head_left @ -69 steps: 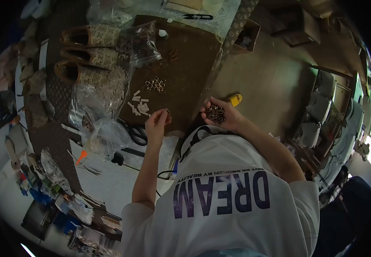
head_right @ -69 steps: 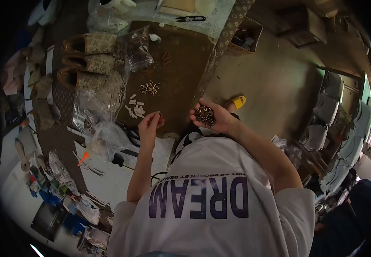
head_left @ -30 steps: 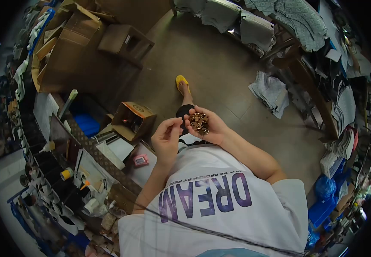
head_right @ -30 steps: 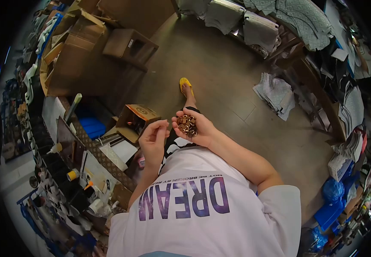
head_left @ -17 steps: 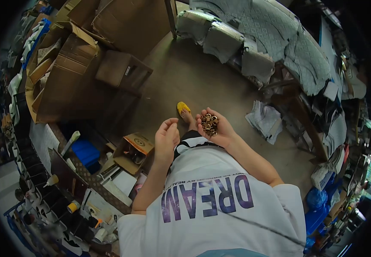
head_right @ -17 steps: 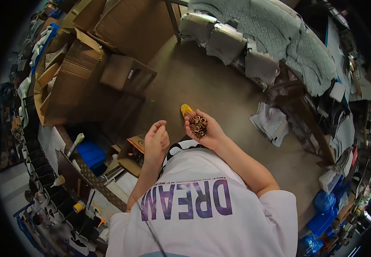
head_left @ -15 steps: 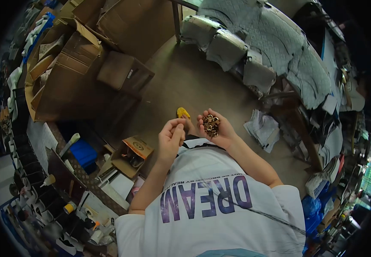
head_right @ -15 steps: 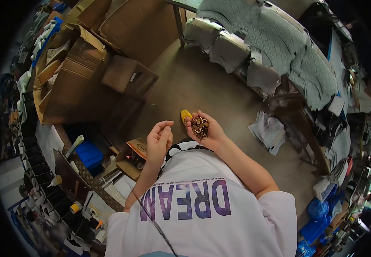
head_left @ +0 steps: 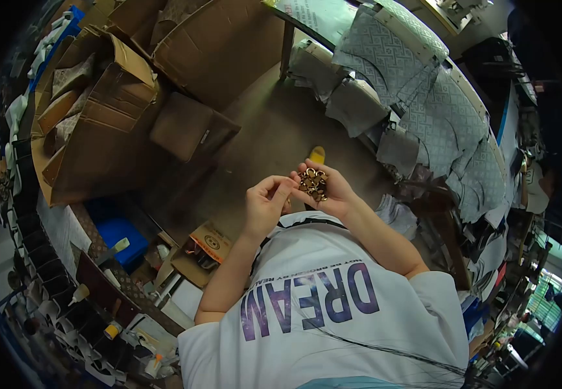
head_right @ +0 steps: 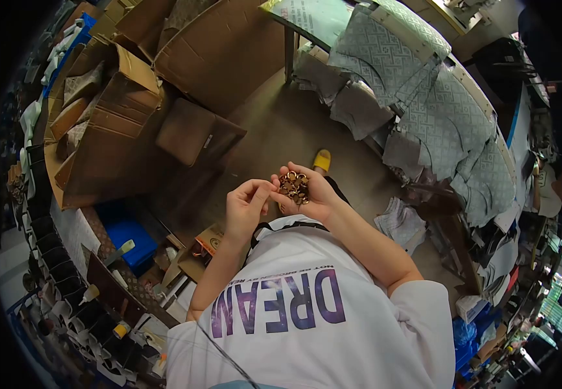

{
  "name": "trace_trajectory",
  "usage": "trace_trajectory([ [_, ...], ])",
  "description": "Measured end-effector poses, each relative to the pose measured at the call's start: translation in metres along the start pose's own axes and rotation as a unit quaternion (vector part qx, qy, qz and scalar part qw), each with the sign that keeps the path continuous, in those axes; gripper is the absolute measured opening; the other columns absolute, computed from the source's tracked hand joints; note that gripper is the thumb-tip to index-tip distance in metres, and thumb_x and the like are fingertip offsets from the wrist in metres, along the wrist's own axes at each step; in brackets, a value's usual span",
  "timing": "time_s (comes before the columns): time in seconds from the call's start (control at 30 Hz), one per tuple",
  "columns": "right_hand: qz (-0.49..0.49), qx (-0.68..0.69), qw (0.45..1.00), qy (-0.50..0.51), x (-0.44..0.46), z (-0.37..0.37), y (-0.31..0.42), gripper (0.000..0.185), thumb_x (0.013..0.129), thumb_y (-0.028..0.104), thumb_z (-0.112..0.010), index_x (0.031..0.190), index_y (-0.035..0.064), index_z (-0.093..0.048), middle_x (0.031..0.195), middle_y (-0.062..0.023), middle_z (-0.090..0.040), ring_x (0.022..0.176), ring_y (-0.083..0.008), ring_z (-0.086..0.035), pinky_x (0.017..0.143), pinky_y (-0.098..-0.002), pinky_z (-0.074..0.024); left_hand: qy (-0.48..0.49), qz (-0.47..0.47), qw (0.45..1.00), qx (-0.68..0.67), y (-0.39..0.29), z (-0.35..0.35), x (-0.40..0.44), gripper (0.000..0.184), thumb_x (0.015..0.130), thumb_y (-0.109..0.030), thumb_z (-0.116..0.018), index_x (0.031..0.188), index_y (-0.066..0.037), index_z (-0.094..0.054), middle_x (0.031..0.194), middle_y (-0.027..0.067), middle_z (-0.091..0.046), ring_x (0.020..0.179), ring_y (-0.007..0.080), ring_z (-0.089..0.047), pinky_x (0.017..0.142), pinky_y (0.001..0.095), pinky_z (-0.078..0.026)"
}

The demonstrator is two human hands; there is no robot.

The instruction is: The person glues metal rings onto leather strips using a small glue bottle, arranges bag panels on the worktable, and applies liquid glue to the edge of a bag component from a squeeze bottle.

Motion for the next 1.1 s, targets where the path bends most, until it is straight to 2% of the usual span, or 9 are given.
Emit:
trace_trajectory([
  [0.17, -0.001, -0.017, 1.000, 0.019, 0.041, -0.044, 0.078, 0.019, 0.091, 0.021, -0.052, 0.086, 0.0035, -0.056, 0.092, -0.0139, -0.059, 0.085, -0.0244, -0.061, 0.081, -0.0460, -0.0543, 0.035, 0.101, 0.979, -0.171, -0.007, -0.014, 0.085, 0.025, 0.093, -0.023, -0.053, 0.096, 0.000, -0.063, 0.066, -0.0028, -0.053, 0.049, 0.0031, -0.043, 0.046, 0.0174, -0.039],
  [0.37, -0.007, -0.021, 0.998, 0.058, 0.075, -0.112, 0.198, 0.022, 0.093, 0.025, -0.049, 0.087, 0.0048, -0.056, 0.095, -0.0123, -0.057, 0.087, -0.0236, -0.061, 0.081, -0.0460, -0.0549, 0.000, 0.069, 0.981, -0.180, -0.060, -0.054, 0.201, 0.026, 0.094, -0.019, -0.051, 0.104, 0.001, -0.062, 0.076, -0.0009, -0.056, 0.066, 0.0035, -0.048, 0.059, 0.0167, -0.042],
  [0.47, -0.010, -0.008, 0.996, 0.088, 0.082, -0.147, 0.252, 0.022, 0.093, 0.025, -0.049, 0.086, 0.0048, -0.057, 0.095, -0.0126, -0.058, 0.088, -0.0241, -0.061, 0.081, -0.0462, -0.0547, -0.034, 0.026, 0.996, -0.074, -0.091, -0.074, 0.254, 0.024, 0.093, -0.018, -0.053, 0.105, 0.001, -0.063, 0.081, -0.0001, -0.058, 0.068, 0.0044, -0.050, 0.061, 0.0164, -0.042],
  [0.53, -0.011, -0.009, 0.994, 0.104, 0.087, -0.166, 0.282, 0.022, 0.092, 0.025, -0.051, 0.085, 0.0047, -0.057, 0.094, -0.0131, -0.060, 0.090, -0.0250, -0.061, 0.083, -0.0457, -0.0537, -0.060, -0.098, 0.991, 0.063, -0.122, -0.084, 0.286, 0.016, 0.088, -0.009, -0.059, 0.099, 0.000, -0.065, 0.086, 0.0031, -0.061, 0.071, 0.0065, -0.052, 0.063, 0.0183, -0.044],
  [0.67, -0.023, 0.067, 0.994, 0.084, 0.103, -0.190, 0.325, 0.021, 0.091, 0.024, -0.051, 0.084, 0.0048, -0.058, 0.091, -0.0126, -0.060, 0.088, -0.0240, -0.060, 0.083, -0.0421, -0.0539, -0.132, -0.296, 0.897, 0.302, -0.160, -0.103, 0.334, 0.008, 0.086, -0.003, -0.061, 0.091, 0.002, -0.064, 0.084, 0.0059, -0.062, 0.069, 0.0096, -0.058, 0.062, 0.0195, -0.048],
  [0.77, 0.036, 0.097, 0.992, 0.067, 0.121, -0.197, 0.354, 0.021, 0.091, 0.023, -0.050, 0.085, 0.0047, -0.057, 0.090, -0.0121, -0.060, 0.087, -0.0227, -0.060, 0.082, -0.0417, -0.0539, -0.165, -0.288, 0.895, 0.296, -0.156, -0.100, 0.378, 0.011, 0.088, -0.008, -0.059, 0.091, 0.002, -0.062, 0.084, 0.0050, -0.062, 0.069, 0.0088, -0.059, 0.062, 0.0204, -0.049],
  [0.93, 0.116, 0.097, 0.982, 0.112, 0.142, -0.220, 0.402, 0.021, 0.093, 0.023, -0.047, 0.090, 0.0034, -0.055, 0.091, -0.0138, -0.060, 0.087, -0.0235, -0.061, 0.082, -0.0407, -0.0538, -0.165, -0.233, 0.936, 0.206, -0.158, -0.113, 0.442, 0.018, 0.095, -0.019, -0.049, 0.090, -0.002, -0.053, 0.080, -0.0002, -0.054, 0.070, 0.0056, -0.051, 0.063, 0.0212, -0.044],
  [1.03, 0.197, 0.051, 0.977, 0.071, 0.161, -0.222, 0.432, 0.019, 0.092, 0.023, -0.050, 0.089, 0.0046, -0.054, 0.089, -0.0131, -0.059, 0.082, -0.0242, -0.061, 0.083, -0.0409, -0.0534, -0.181, -0.140, 0.973, -0.030, -0.138, -0.086, 0.479, 0.021, 0.099, -0.023, -0.040, 0.090, -0.005, -0.046, 0.073, -0.0002, -0.043, 0.062, 0.0074, -0.041, 0.057, 0.0211, -0.038],
  [1.1, 0.228, 0.048, 0.970, 0.064, 0.180, -0.218, 0.458, 0.021, 0.093, 0.024, -0.048, 0.089, 0.0048, -0.054, 0.090, -0.0120, -0.060, 0.081, -0.0225, -0.061, 0.078, -0.0370, -0.0541, -0.176, -0.102, 0.974, -0.102, -0.140, -0.068, 0.493, 0.024, 0.100, -0.027, -0.035, 0.086, -0.010, -0.043, 0.070, -0.0019, -0.038, 0.060, 0.0078, -0.037, 0.054, 0.0222, -0.034],
])
Point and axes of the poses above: each hand's wrist, its own x-axis towards the middle knuckle, its own z-axis out of the back of the hand, y = z × x, the point moved 8 cm from there along x, towards the middle knuckle
